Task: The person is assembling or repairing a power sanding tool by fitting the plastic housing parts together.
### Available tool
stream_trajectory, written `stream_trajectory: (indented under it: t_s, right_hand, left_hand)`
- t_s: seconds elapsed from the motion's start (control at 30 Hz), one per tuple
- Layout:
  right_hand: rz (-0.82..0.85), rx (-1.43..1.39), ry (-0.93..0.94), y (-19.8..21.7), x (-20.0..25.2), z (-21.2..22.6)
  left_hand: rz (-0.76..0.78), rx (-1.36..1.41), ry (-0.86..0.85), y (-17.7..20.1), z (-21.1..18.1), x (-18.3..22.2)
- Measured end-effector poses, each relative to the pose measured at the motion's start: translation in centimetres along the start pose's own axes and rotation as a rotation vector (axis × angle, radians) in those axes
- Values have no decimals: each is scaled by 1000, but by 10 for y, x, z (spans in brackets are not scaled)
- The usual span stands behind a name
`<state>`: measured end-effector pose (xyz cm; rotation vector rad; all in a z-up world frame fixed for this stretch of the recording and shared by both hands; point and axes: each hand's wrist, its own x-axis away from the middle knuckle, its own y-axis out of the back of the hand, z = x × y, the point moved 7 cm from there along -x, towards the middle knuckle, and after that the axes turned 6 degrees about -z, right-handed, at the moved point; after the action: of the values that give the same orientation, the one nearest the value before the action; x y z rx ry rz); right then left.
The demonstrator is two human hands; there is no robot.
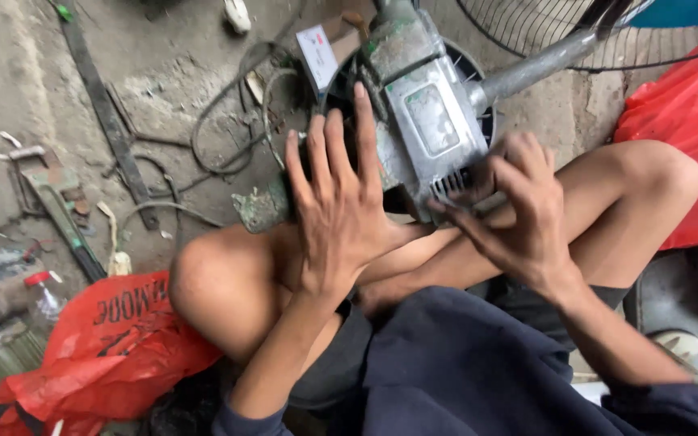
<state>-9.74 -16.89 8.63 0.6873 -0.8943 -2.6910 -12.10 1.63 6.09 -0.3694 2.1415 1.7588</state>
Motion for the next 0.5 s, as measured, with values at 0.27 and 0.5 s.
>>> stream_trajectory:
  t_s: [0.27, 0.5]
  right_hand:
    - [-164, -65, 44, -4, -22, -3]
    - [-248, -7, -38, -19, -9, -21]
  left_hand:
    - [-132, 2, -54, 1, 0, -11]
    - [-74, -7, -70, -26, 11, 2]
